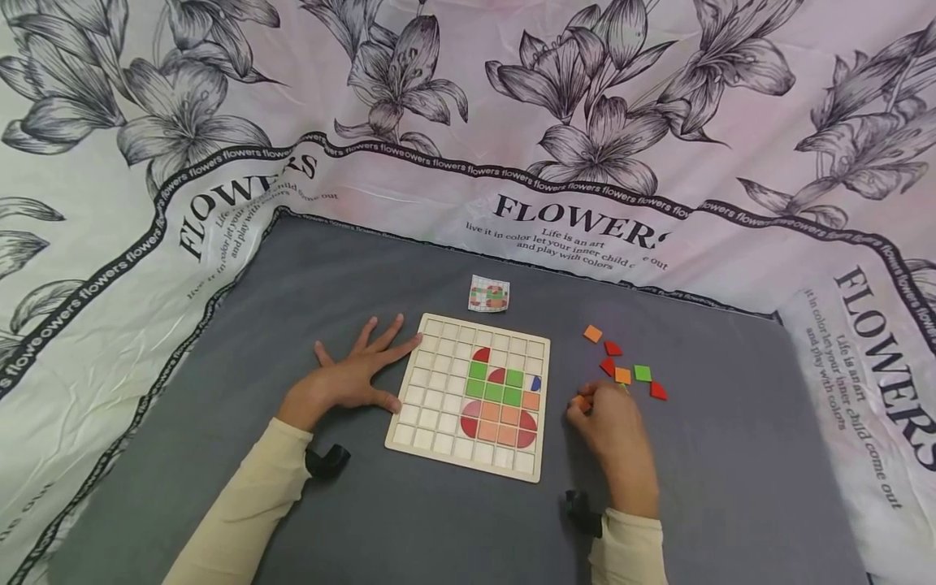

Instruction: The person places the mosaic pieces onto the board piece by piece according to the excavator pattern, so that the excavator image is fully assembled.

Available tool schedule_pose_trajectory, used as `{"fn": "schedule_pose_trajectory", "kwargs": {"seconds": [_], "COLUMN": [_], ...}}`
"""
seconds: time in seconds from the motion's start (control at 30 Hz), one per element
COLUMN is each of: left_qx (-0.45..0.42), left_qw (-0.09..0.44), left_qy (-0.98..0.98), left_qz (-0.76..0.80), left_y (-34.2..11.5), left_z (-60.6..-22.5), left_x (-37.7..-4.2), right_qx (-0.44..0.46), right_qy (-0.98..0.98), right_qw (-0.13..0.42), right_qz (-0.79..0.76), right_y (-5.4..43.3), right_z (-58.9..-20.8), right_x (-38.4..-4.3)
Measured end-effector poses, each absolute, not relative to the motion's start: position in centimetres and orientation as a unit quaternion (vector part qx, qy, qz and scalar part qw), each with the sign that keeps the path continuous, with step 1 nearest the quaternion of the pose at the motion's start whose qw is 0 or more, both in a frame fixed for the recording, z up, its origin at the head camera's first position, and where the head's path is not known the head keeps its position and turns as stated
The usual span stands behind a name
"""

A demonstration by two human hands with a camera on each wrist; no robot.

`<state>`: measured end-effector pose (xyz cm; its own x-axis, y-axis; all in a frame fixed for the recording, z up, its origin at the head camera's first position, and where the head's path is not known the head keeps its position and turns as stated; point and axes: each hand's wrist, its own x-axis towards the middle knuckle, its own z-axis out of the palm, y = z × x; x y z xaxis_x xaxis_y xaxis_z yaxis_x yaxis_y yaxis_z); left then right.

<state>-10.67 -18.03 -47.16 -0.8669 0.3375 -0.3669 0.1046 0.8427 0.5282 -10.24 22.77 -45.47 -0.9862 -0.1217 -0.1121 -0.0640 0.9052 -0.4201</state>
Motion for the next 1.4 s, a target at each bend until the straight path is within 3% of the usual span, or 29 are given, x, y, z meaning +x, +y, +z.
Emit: {"fn": "schedule_pose_trajectory", "kwargs": {"seconds": [0.63,1.4], "left_qx": [0.113,0.117], "left_qw": [0.236,0.222], "left_qy": [0.935,0.937], "left_qz": [0.241,0.243], "left_y": [-17.9,-18.1], "left_z": [-47.3,-47.2], "left_x": [-10.6,-10.7], "right_qx": [-0.273,-0.283], "right_qy": [0.938,0.931], "right_qw": [0.045,0.099], "right_qz": [-0.209,-0.208], "right_y": [14.6,13.5], "right_z": [-45.1,-45.7], "right_x": [-16.1,-17.0]}}
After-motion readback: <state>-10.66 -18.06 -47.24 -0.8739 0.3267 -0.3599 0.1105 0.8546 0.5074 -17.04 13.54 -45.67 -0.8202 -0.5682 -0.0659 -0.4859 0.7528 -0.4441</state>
